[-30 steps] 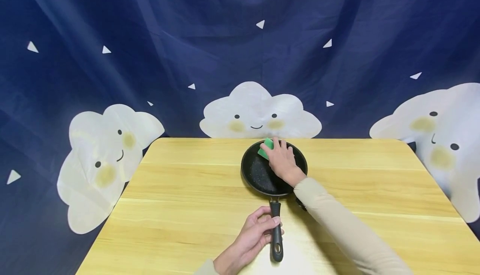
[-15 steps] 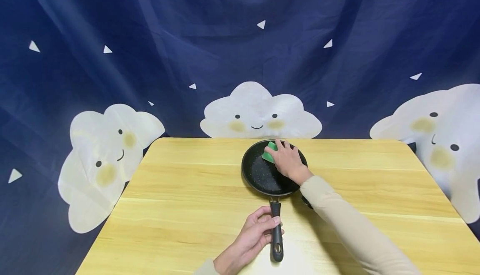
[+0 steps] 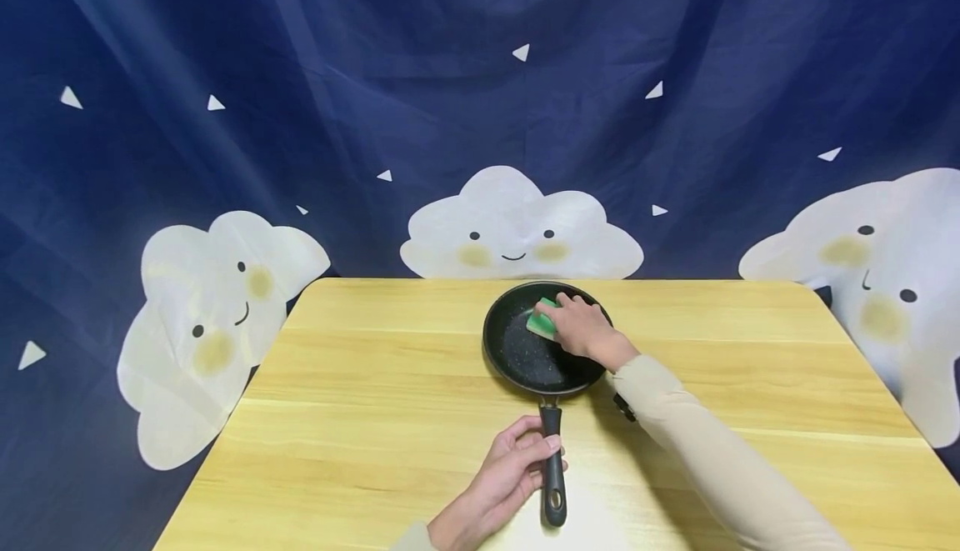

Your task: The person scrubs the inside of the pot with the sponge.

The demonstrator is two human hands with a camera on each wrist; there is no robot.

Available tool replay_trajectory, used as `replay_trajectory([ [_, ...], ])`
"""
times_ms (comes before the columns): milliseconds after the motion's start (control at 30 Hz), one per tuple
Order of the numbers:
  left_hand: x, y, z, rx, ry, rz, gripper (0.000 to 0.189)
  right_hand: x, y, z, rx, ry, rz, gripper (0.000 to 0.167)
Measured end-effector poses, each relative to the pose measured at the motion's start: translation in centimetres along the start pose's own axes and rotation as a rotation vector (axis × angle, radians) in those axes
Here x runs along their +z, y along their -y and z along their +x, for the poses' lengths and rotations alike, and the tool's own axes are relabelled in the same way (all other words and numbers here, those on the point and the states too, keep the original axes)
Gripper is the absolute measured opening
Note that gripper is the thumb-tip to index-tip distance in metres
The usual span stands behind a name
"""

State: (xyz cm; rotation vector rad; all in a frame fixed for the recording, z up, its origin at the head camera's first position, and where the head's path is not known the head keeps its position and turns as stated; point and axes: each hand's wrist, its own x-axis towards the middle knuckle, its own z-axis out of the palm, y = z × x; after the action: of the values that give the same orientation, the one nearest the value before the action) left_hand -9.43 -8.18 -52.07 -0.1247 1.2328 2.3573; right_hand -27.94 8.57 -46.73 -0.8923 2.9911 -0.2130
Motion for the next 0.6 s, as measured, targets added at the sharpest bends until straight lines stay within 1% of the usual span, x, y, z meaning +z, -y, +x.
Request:
replay_trajectory([
  [200,0.0,0.0,0.1,-0.003,0.003,0.005,0.03,-0.7,0.1,-0.7,-0.029,0.013,0.028,0.043],
  [400,0.0,-0.1,0.1,-0.009,0.008,0.004,0.033,-1.1,0.5,-1.5,-0.02,0.041,0.035,0.043],
  [600,-0.1,-0.1,0.1,-0.01,0.01,-0.006,0.033,-1.3,0.9,-2.1,-0.017,0.059,0.064,0.041],
])
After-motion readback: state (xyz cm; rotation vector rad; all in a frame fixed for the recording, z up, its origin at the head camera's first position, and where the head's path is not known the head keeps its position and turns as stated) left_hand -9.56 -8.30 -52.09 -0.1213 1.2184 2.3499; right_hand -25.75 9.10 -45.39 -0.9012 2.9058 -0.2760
